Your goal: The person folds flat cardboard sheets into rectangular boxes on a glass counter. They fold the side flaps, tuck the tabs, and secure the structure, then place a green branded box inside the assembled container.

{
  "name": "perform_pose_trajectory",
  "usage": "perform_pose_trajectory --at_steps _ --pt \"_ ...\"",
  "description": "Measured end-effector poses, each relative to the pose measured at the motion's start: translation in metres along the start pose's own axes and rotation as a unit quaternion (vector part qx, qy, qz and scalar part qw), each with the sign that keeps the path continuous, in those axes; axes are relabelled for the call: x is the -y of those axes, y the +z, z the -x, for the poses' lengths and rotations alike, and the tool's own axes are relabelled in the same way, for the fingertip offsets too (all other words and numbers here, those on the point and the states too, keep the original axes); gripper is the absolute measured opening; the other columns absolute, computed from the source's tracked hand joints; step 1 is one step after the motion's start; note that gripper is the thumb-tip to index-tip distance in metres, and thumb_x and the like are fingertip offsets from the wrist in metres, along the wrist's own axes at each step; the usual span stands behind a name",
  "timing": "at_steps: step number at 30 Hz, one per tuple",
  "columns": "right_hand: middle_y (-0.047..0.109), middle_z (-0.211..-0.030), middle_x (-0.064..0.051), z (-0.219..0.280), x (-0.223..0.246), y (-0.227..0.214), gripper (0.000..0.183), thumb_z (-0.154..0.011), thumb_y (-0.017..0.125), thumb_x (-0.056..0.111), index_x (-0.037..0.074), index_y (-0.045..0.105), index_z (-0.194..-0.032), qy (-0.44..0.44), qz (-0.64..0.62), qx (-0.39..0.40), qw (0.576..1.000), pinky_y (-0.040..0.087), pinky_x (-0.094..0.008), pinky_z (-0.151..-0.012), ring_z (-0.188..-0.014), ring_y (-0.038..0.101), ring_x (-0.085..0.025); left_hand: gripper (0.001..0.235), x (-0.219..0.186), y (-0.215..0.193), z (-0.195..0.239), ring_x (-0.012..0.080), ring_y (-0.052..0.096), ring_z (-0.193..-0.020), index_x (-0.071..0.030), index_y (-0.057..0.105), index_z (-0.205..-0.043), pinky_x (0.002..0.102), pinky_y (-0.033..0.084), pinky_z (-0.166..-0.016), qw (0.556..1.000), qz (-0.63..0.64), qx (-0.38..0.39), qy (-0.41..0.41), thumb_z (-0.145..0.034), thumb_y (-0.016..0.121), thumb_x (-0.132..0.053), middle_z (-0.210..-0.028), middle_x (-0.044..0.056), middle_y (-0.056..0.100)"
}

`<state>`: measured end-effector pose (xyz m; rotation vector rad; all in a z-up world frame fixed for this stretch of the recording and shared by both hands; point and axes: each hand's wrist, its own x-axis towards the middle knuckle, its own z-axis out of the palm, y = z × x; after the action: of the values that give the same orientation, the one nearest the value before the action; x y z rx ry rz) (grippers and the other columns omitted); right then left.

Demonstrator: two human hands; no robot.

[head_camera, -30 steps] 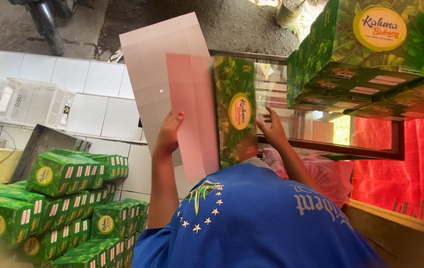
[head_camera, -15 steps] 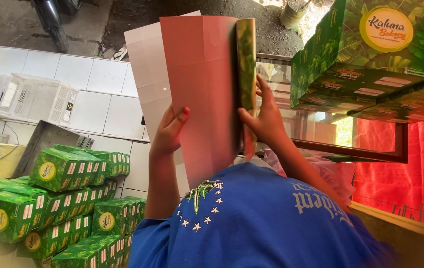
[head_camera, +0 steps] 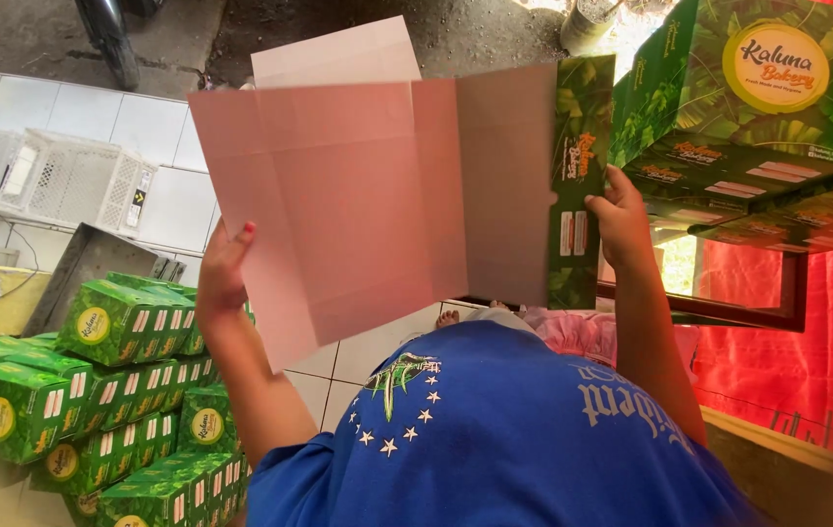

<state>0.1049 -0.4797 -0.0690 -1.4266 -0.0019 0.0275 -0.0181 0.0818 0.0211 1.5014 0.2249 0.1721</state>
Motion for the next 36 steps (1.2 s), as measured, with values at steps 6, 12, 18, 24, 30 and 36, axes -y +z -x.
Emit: perform_pose_trajectory --at_steps 6,12,18,24,30,36 --pt "0.068 -0.117 -0.013 -0.016 -0.12 -0.003 0.058 -0.089 0.057 -0.007 0.0 0.052 -0.146 0.174 0.0 -0.053 0.983 0.057 -0.031 -0.085 -0.098 0.067 -0.02 0.079 0.115 -0.026 -0.066 0.0433 0.046 -0.137 -0.004 0.028 -0.159 0.05 0.04 -0.111 0.807 -0.556 -0.105 -0.168 -0.095 0.068 -0.027 -0.156 0.023 0.041" --pt "0.072 -0.115 -0.014 0.013 -0.195 0.015 0.054 -0.092 0.059 -0.006 0.001 0.052 -0.144 0.126 0.091 -0.054 0.986 0.054 -0.029 -0.08 -0.096 0.069 -0.017 0.071 0.186 0.111 -0.102 0.0391 0.044 -0.141 -0.008 0.046 -0.149 0.049 0.038 -0.115 0.877 -0.479 0.03 0.022 -0.09 0.075 -0.034 -0.152 0.022 0.047" --pt "0.073 -0.108 -0.012 0.028 -0.177 0.019 0.057 -0.096 0.059 -0.005 0.004 0.048 -0.152 0.131 0.035 -0.022 0.99 0.055 -0.028 -0.075 -0.089 0.067 -0.014 0.095 0.203 0.287 -0.148 0.033 0.037 -0.145 -0.011 0.028 -0.156 0.057 0.025 -0.115 0.818 -0.49 0.191 0.234 -0.085 0.081 -0.047 -0.16 0.015 0.038" --pt "0.074 -0.108 -0.012 0.032 -0.185 0.018 0.055 -0.096 0.059 -0.003 0.004 0.048 -0.15 0.141 0.033 0.005 0.989 0.059 -0.029 -0.076 -0.09 0.07 -0.014 0.094 0.136 0.374 -0.165 0.0303 0.058 -0.125 -0.015 0.044 -0.145 0.057 0.034 -0.108 0.766 -0.547 0.276 0.194 -0.069 0.09 -0.045 -0.132 0.013 0.062" --pt "0.074 -0.103 -0.012 0.034 -0.17 0.022 0.052 -0.097 0.06 -0.002 0.003 0.05 -0.149 0.158 0.064 0.0 0.985 0.056 -0.029 -0.072 -0.084 0.068 -0.014 0.017 0.195 0.392 -0.145 0.0248 0.071 -0.091 -0.013 0.067 -0.095 0.045 0.051 -0.084 0.767 -0.547 0.188 0.277 -0.081 0.077 -0.016 -0.092 0.005 0.074" --pt "0.075 -0.107 -0.011 0.029 -0.166 0.023 0.054 -0.095 0.06 -0.003 0.001 0.051 -0.148 0.18 0.071 0.008 0.981 0.056 -0.028 -0.072 -0.086 0.069 -0.013 0.003 0.202 0.383 -0.091 0.0262 0.07 -0.085 -0.012 0.066 -0.089 0.04 0.053 -0.076 0.772 -0.531 0.136 0.322 -0.091 0.063 -0.014 -0.087 0.008 0.072"
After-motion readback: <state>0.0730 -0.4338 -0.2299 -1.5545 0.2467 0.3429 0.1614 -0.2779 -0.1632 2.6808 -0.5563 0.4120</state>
